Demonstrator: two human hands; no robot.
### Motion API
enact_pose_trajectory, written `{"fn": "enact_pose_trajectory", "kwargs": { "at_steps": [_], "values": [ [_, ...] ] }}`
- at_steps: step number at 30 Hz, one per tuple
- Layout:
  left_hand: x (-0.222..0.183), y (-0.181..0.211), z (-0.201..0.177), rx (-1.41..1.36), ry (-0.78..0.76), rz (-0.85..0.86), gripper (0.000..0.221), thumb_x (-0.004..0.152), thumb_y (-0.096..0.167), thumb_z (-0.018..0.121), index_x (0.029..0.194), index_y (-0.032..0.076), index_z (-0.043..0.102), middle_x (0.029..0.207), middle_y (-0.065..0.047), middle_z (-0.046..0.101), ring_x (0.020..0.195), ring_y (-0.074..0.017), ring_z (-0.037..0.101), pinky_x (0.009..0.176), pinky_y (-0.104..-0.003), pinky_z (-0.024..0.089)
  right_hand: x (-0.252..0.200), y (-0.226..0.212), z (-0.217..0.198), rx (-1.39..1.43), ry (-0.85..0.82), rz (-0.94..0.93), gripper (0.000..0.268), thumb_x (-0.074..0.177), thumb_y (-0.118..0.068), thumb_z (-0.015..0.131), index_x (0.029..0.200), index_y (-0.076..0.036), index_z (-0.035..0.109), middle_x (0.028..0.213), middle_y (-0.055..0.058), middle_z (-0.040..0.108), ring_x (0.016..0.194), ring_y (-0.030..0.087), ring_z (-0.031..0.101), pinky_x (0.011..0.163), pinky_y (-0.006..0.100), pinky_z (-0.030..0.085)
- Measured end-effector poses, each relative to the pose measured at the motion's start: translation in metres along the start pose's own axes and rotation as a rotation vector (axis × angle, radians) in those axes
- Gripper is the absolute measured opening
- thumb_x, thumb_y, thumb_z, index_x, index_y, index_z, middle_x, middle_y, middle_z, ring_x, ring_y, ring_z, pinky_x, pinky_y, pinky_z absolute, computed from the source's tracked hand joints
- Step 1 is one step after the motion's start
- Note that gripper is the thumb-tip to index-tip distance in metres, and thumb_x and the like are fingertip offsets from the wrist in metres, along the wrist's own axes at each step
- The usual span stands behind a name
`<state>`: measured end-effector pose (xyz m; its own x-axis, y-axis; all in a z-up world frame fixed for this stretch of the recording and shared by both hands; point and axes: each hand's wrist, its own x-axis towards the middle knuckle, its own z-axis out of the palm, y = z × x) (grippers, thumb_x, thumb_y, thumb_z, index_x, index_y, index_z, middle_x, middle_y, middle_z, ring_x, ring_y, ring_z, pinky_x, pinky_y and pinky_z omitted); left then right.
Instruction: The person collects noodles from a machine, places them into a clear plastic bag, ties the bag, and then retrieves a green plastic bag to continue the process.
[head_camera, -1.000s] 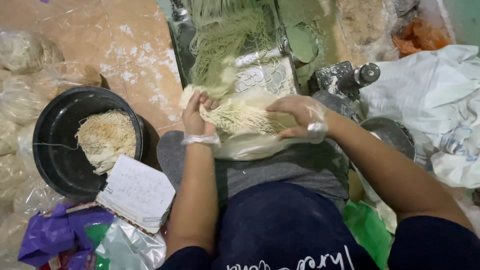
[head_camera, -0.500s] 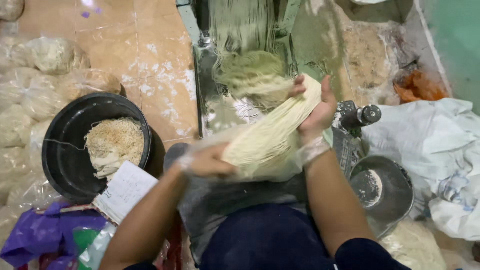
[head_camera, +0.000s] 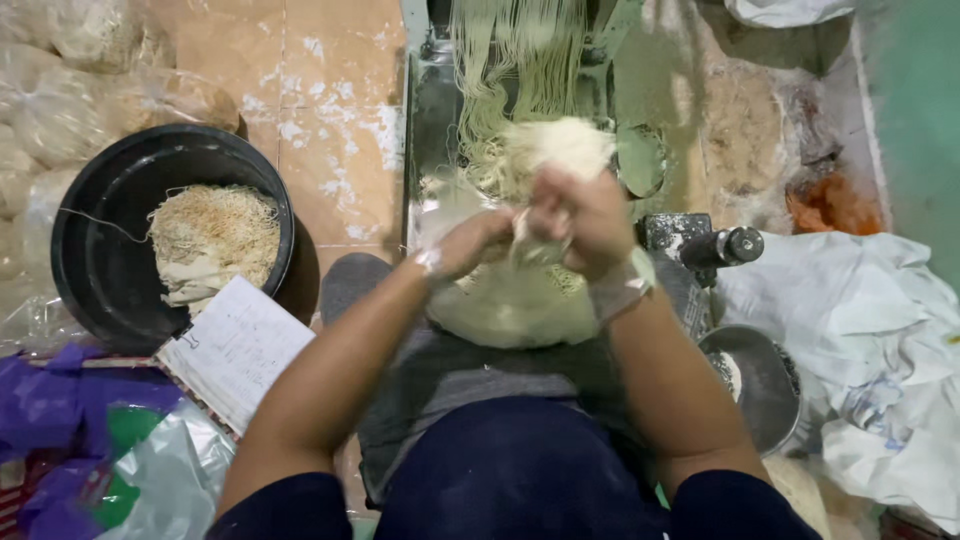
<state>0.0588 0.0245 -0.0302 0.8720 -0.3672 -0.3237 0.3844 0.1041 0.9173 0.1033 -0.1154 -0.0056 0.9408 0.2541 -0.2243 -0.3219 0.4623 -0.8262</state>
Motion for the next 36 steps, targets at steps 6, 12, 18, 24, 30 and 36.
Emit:
{"fn": "enact_pose_trajectory", "kwargs": {
  "at_steps": [6, 12, 18, 24, 30, 36],
  "values": [
    [0.004, 0.026, 0.029, -0.690, -0.203, 0.922, 0.072, 0.084, 0.057, 0.027, 0.122, -0.005, 0.035, 0.087, -0.031, 0.056, 0.082, -0.0385, 0.059, 0.075, -0.047, 0.051, -0.053, -0.023, 0.018, -0.501, -0.736, 0.016, 0.026, 0.084, -0.010, 0.055, 0.058, -0.006, 0.053, 0.039, 0.004, 0.047, 0.033, 0.010, 0.043, 0.035, 0.020, 0.036],
    [-0.013, -0.007, -0.030, -1.225, 0.498, 0.632, 0.045, 0.073, 0.053, 0.054, 0.080, 0.009, 0.059, 0.073, -0.006, 0.060, 0.071, -0.0197, 0.060, 0.058, -0.023, 0.046, -0.031, 0.043, -0.160, -1.479, -0.659, -0.883, 0.046, 0.086, -0.049, 0.031, 0.094, -0.010, 0.055, 0.074, 0.010, 0.048, 0.070, 0.030, 0.048, 0.066, 0.039, 0.041],
    [0.008, -0.044, -0.031, -1.134, 0.615, 0.326, 0.028, 0.087, 0.017, 0.052, 0.064, 0.008, 0.037, 0.059, 0.001, 0.038, 0.051, -0.0127, 0.042, 0.051, -0.025, 0.035, -0.035, 0.007, -0.124, -1.841, -0.711, -0.832, 0.049, 0.062, -0.057, 0.064, 0.086, -0.015, 0.063, 0.087, 0.005, 0.061, 0.083, 0.023, 0.056, 0.071, 0.033, 0.047],
    [0.025, 0.030, 0.017, -0.747, 0.484, 0.270, 0.013, 0.070, 0.002, 0.064, 0.064, 0.002, 0.053, 0.050, -0.005, 0.051, 0.040, -0.0156, 0.052, 0.037, -0.029, 0.044, -0.037, -0.004, -0.056, -1.026, -0.491, -0.576, 0.056, 0.069, -0.028, 0.071, 0.117, -0.004, 0.053, 0.112, 0.016, 0.055, 0.102, 0.031, 0.055, 0.085, 0.040, 0.042],
    [0.000, -0.009, 0.067, 0.335, -0.125, 0.071, 0.028, 0.064, 0.022, 0.062, 0.085, 0.004, 0.062, 0.077, -0.014, 0.063, 0.075, -0.0258, 0.062, 0.068, -0.040, 0.049, -0.024, -0.015, -0.011, 0.603, -0.872, 0.013, 0.098, 0.071, -0.071, 0.031, 0.137, -0.001, 0.013, 0.121, 0.031, 0.043, 0.116, 0.041, 0.041, 0.102, 0.056, 0.022],
    [-0.084, 0.020, -0.016, 0.569, 0.074, -0.220, 0.069, 0.063, 0.026, 0.069, 0.127, 0.016, 0.047, 0.108, -0.024, 0.054, 0.093, -0.0297, 0.057, 0.077, -0.037, 0.046, 0.005, 0.003, -0.080, 0.869, -0.088, -0.032, 0.045, 0.084, -0.032, 0.050, 0.106, 0.007, 0.049, 0.072, 0.002, 0.046, 0.057, 0.011, 0.047, 0.051, 0.024, 0.041]
  ]
}}
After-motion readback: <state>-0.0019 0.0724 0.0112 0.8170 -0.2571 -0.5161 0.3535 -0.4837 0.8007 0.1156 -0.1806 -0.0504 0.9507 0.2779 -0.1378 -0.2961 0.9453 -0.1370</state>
